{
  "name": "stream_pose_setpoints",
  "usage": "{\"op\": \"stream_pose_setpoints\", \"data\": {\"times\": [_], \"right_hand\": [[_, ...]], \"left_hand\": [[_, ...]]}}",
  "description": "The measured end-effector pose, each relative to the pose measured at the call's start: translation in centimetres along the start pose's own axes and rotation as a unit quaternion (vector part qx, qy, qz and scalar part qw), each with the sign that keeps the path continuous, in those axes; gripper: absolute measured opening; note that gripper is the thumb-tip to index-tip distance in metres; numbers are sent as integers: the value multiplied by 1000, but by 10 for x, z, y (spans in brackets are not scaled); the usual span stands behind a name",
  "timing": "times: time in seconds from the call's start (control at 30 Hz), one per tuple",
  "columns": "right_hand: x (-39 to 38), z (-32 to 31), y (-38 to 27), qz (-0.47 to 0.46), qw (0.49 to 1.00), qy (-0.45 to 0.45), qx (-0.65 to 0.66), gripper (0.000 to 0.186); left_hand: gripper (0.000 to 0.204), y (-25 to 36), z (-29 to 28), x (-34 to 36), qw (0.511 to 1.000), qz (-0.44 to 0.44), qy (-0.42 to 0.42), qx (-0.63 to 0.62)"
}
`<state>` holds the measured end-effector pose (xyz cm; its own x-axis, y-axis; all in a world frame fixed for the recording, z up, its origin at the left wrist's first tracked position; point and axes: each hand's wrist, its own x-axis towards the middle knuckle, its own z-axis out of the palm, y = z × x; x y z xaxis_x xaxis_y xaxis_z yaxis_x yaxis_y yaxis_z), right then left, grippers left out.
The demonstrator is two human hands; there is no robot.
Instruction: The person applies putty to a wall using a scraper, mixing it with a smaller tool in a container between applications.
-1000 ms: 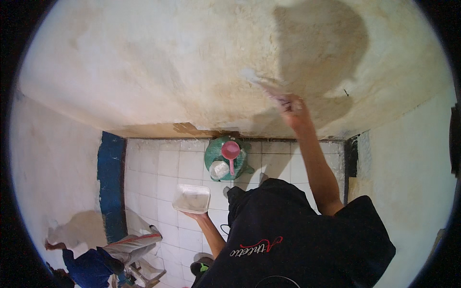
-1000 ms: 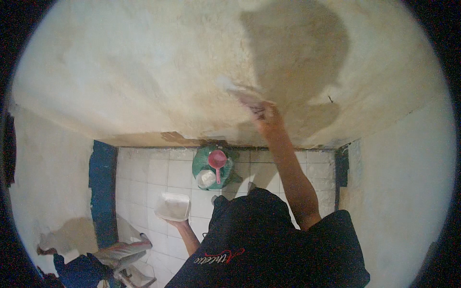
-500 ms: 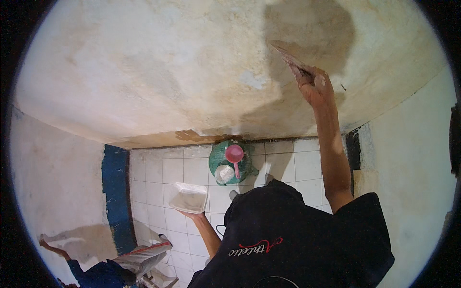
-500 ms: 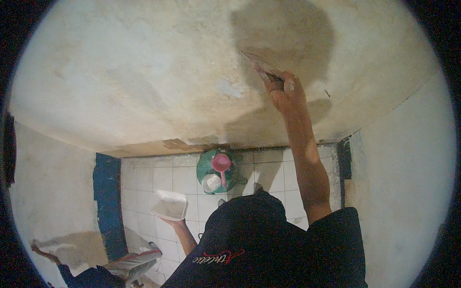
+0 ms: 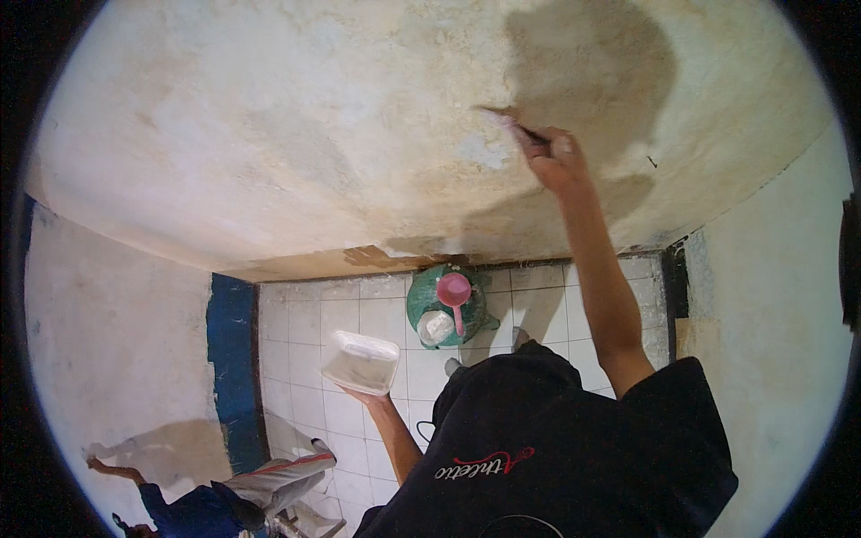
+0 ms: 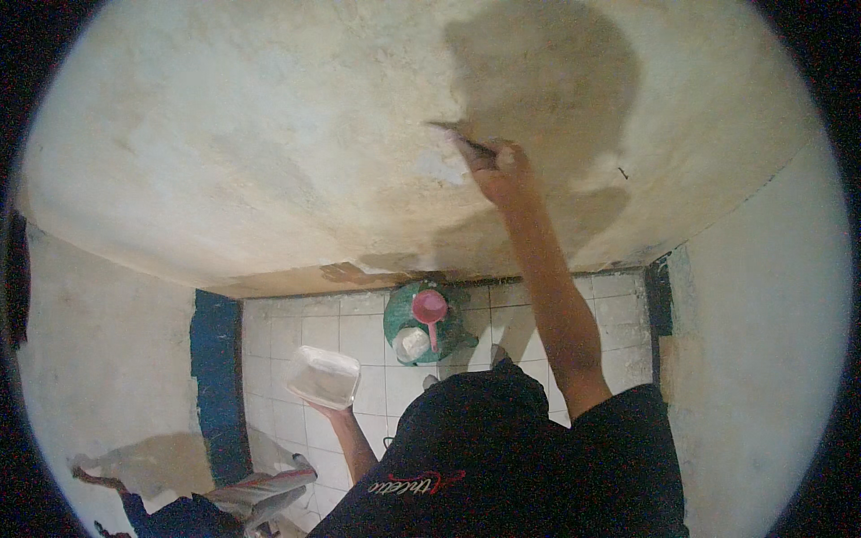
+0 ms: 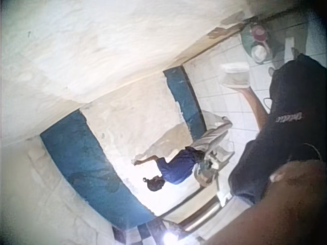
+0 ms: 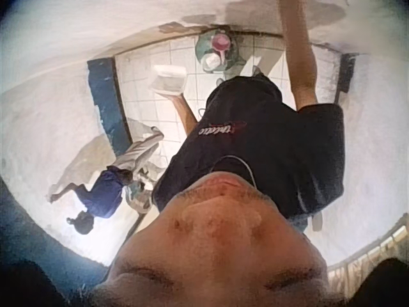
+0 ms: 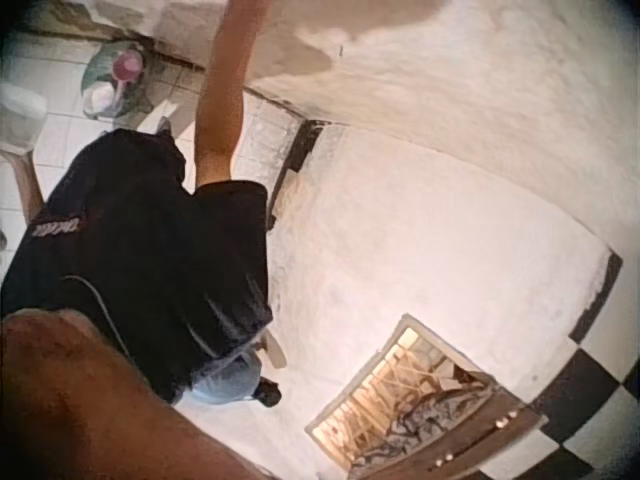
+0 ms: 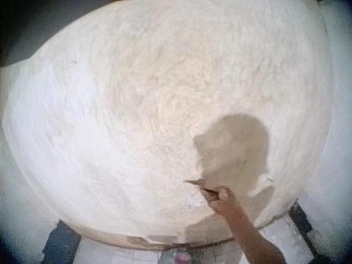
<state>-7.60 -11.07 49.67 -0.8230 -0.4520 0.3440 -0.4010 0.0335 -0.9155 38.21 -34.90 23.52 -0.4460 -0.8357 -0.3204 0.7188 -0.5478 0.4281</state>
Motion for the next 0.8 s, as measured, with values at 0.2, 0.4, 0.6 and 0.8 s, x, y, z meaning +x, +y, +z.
{"op": "stream_pose_setpoints", "data": {"times": [0.2,0.4,0.6,0.8], "right_hand": [[-42,-9,17,43,770,-13,636,34],[-33,35,138,1,971,-23,237,30],[7,-44,18,187,782,110,585,38],[-39,-111,-17,127,756,122,630,38]], "left_hand": [[65,-15,-39,4,998,-46,-9,-37],[65,-57,15,6,997,-59,-8,-57],[62,-53,2,-21,997,-44,-20,-58],[60,-70,-18,-40,997,-56,8,-45]]}}
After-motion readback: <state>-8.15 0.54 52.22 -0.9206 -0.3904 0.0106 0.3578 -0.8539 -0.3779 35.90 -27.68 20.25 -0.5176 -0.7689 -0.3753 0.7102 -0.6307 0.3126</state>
